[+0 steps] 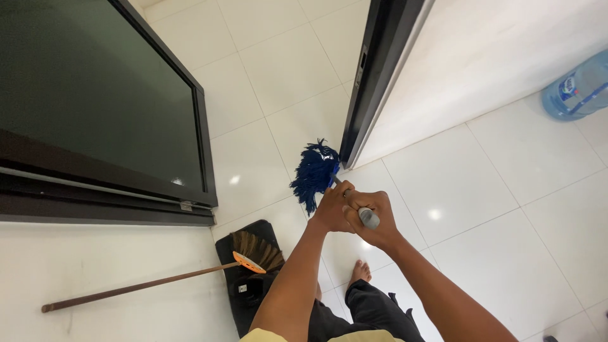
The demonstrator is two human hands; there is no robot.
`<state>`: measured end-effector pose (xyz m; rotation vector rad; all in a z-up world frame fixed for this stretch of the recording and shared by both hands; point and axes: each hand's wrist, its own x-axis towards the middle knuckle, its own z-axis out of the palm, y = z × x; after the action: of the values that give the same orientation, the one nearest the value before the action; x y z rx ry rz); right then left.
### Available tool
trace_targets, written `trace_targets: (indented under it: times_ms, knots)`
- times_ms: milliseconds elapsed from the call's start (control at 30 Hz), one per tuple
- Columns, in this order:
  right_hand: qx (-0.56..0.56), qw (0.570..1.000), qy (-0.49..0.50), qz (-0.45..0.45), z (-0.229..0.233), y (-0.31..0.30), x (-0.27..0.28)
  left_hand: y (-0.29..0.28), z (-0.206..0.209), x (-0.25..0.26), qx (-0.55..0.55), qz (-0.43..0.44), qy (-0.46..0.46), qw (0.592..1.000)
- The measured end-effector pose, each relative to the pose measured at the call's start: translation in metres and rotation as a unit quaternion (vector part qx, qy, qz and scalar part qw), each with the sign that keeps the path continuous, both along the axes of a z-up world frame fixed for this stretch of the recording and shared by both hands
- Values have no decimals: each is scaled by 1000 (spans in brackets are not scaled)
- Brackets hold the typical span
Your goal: The person mops the white tiled floor by hand using a mop and a bottle of cleaning liquid, moving across the room and into the corners.
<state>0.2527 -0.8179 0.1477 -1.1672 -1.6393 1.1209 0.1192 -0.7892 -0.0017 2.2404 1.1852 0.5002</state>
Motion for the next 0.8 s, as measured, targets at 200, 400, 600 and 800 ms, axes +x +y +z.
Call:
trace_targets:
  times_ms: [200, 400, 600, 800]
  knots:
    - [-16, 996, 74, 46, -1, 5, -56, -17, 9, -74, -59, 79, -36, 994]
    - [-123, 964, 146, 186, -35, -8, -103, -65, -22, -167, -59, 147, 25, 987]
    - [-90, 930, 145, 326, -48, -39, -165, -123, -45, -249, -110, 184, 105, 971]
    - [-60, 939, 119, 316, -30, -40, -167, -119, -36, -243, -154, 236, 24, 959]
